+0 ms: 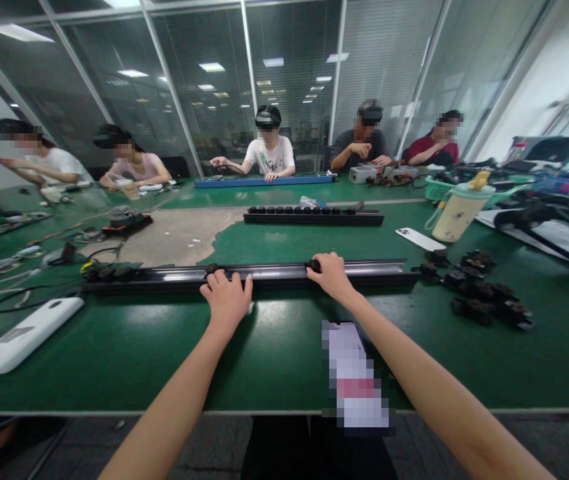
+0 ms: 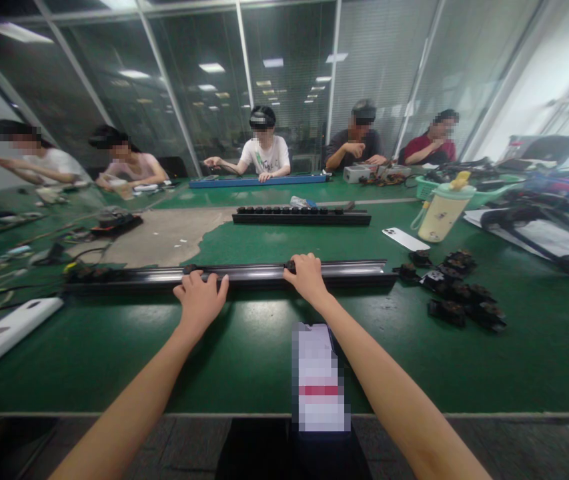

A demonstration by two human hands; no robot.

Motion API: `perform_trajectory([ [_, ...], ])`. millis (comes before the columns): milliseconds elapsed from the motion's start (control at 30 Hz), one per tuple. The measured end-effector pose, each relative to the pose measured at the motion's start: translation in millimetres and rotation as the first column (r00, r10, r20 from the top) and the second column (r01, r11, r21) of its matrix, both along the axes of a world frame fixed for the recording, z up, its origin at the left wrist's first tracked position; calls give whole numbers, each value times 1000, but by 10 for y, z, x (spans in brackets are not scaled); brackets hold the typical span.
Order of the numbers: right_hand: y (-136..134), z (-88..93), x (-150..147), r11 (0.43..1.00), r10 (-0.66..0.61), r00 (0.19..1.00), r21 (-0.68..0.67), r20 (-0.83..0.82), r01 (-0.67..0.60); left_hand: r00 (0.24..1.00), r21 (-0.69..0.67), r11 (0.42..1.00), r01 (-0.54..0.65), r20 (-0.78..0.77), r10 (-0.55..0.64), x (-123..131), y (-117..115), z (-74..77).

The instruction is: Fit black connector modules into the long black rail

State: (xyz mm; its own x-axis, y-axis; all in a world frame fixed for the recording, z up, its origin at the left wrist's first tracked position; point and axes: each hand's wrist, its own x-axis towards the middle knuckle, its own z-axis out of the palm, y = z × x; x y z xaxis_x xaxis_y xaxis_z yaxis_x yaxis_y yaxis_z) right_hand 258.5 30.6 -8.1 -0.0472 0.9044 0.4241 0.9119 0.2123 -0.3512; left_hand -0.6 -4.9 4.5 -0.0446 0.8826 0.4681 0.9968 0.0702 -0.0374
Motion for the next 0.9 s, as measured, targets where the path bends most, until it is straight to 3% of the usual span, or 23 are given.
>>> perform_trajectory([
  [900, -16, 3, 22, 1000, 22, 1000, -2, -18, -22, 1000, -2, 1000, -2, 6, 2, -7, 6, -4],
])
